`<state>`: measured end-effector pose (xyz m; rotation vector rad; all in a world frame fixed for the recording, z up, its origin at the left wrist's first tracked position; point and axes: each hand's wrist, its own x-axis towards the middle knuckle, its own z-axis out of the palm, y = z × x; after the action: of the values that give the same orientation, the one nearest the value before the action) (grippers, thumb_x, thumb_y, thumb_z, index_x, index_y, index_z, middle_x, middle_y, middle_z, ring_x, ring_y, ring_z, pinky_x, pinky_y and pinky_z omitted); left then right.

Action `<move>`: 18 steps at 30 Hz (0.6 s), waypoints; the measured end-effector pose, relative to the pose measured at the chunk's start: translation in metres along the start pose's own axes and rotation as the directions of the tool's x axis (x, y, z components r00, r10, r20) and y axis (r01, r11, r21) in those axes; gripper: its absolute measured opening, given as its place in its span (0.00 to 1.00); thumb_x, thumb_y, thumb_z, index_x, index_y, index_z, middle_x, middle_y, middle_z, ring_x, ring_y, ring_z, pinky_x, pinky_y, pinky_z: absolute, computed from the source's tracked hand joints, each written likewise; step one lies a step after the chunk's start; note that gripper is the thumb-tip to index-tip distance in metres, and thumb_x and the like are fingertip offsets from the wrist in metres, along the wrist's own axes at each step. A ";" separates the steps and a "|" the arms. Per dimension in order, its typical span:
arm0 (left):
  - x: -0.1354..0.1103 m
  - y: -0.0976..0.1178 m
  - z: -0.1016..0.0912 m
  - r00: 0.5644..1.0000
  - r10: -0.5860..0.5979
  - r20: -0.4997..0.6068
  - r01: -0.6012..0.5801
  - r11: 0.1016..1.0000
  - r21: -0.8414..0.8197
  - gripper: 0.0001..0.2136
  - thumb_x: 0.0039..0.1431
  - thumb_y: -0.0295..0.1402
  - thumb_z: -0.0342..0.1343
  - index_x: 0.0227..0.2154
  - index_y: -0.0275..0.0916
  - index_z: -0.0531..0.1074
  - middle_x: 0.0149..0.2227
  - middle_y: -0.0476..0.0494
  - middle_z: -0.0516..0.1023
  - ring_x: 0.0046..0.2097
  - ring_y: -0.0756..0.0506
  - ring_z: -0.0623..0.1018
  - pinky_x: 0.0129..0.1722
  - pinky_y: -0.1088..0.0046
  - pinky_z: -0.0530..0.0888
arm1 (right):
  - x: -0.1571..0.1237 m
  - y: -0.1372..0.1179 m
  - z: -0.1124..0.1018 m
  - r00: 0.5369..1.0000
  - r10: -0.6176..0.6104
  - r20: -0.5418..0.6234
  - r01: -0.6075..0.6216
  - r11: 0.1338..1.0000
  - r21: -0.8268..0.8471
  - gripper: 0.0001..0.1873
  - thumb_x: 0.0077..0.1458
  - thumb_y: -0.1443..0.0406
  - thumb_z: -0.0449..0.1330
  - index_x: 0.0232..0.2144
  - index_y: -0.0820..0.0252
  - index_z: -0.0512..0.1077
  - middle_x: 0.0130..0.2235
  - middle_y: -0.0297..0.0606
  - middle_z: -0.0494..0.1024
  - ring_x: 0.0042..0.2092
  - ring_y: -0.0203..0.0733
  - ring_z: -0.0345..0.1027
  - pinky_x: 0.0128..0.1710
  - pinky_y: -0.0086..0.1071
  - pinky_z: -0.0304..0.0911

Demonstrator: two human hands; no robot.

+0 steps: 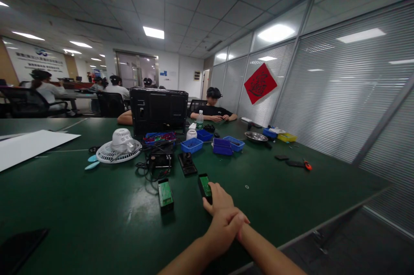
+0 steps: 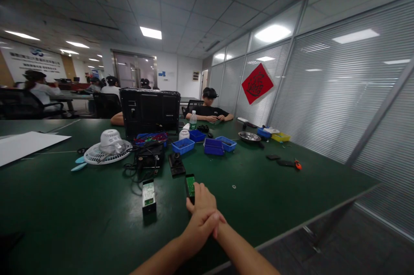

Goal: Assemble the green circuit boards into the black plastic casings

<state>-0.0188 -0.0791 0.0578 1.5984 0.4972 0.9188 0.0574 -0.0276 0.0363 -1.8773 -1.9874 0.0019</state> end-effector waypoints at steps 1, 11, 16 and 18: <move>-0.002 0.001 0.000 1.000 0.006 -0.007 -0.006 1.000 0.021 0.20 0.57 0.44 0.43 0.31 0.35 0.75 0.17 0.49 0.66 0.22 0.50 0.65 0.29 0.74 0.64 | -0.001 -0.008 0.002 1.000 -0.027 0.000 0.027 1.000 0.002 0.23 0.49 0.57 0.54 0.48 0.56 0.61 0.42 0.41 0.68 0.42 0.43 0.64 0.39 0.34 0.61; -0.001 0.011 -0.012 0.973 0.207 -0.100 -0.188 0.967 0.173 0.22 0.58 0.44 0.41 0.27 0.36 0.76 0.16 0.48 0.66 0.23 0.50 0.67 0.30 0.74 0.65 | 0.005 -0.078 0.024 0.967 -0.256 0.017 0.255 0.966 0.032 0.20 0.48 0.57 0.55 0.43 0.58 0.63 0.39 0.39 0.70 0.41 0.44 0.65 0.39 0.34 0.60; 0.001 0.014 -0.016 0.963 0.212 -0.165 -0.186 0.970 0.157 0.22 0.58 0.44 0.41 0.25 0.36 0.76 0.15 0.48 0.65 0.22 0.51 0.67 0.28 0.75 0.64 | 0.014 -0.095 0.037 0.929 -0.367 0.038 0.362 0.926 0.108 0.22 0.50 0.57 0.55 0.46 0.59 0.61 0.42 0.41 0.69 0.43 0.45 0.64 0.40 0.35 0.61; 0.001 0.012 -0.016 0.963 0.210 -0.171 -0.184 0.970 0.156 0.22 0.58 0.44 0.41 0.24 0.36 0.76 0.15 0.49 0.65 0.21 0.51 0.66 0.27 0.75 0.64 | 0.017 -0.099 0.043 0.916 -0.400 0.041 0.392 0.911 0.133 0.24 0.50 0.57 0.55 0.48 0.60 0.60 0.43 0.43 0.69 0.44 0.45 0.64 0.41 0.36 0.61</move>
<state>-0.0322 -0.0711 0.0703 1.7189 0.5479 1.2156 -0.0499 -0.0097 0.0291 -1.3874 -2.3249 0.0715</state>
